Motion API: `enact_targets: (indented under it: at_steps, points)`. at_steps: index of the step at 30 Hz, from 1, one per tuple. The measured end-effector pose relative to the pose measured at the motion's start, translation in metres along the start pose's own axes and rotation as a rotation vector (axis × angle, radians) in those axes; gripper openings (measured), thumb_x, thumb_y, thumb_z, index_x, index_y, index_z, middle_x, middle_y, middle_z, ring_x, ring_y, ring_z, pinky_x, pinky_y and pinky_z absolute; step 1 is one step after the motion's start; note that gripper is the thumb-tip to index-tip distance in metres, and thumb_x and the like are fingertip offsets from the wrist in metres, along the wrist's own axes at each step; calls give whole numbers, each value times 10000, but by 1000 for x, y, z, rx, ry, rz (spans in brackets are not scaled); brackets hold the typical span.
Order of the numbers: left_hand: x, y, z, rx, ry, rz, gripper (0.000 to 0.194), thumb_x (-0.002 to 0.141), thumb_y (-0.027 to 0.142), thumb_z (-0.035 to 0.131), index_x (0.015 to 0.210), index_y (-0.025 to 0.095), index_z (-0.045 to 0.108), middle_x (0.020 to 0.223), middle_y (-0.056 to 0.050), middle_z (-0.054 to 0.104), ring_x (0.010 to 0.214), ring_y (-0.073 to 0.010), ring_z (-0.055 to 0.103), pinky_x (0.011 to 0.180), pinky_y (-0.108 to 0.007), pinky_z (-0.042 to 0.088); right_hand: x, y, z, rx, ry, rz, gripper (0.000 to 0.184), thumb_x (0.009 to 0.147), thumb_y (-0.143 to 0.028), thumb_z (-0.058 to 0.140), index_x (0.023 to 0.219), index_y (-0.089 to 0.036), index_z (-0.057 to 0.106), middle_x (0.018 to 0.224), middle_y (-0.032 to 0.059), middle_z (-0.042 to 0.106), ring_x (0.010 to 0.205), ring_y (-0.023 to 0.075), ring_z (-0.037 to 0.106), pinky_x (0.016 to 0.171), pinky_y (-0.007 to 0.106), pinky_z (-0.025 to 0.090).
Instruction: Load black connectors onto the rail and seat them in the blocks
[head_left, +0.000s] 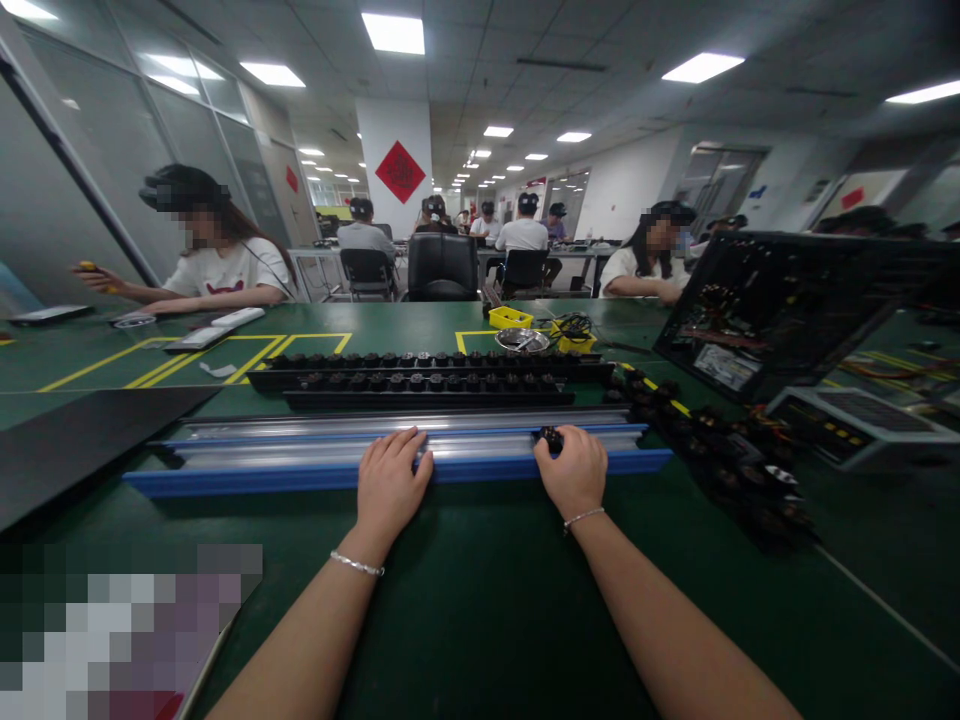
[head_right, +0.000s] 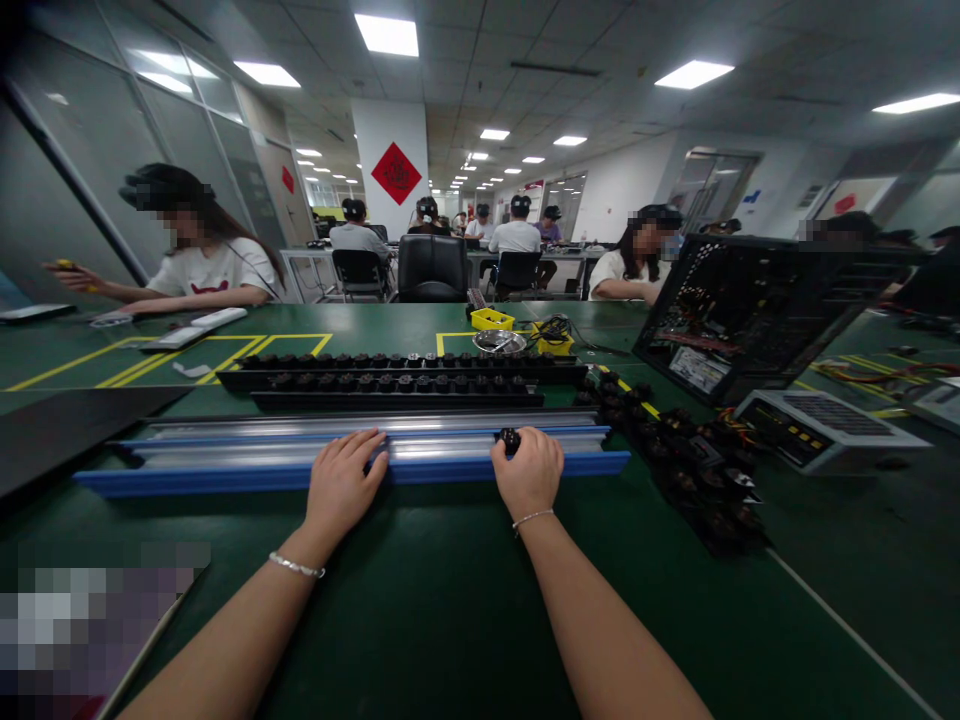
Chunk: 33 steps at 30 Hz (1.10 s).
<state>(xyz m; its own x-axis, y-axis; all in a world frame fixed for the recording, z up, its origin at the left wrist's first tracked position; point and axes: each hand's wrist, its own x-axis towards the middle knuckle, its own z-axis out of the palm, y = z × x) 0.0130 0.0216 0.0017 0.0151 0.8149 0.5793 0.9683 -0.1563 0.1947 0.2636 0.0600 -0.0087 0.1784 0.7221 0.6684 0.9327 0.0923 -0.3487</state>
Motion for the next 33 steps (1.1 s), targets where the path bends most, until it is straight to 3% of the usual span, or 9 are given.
enact_targets:
  at_steps: [33]
  points:
    - [1, 0, -2, -11, -15, -1, 364, 856, 371, 405, 1117, 225, 612, 1198, -39, 610, 1125, -240, 513, 997, -418, 336, 11, 25, -9, -115, 37, 136, 220, 701, -309, 464, 791, -154, 593, 800, 103, 632, 810, 248, 526, 824, 379, 316]
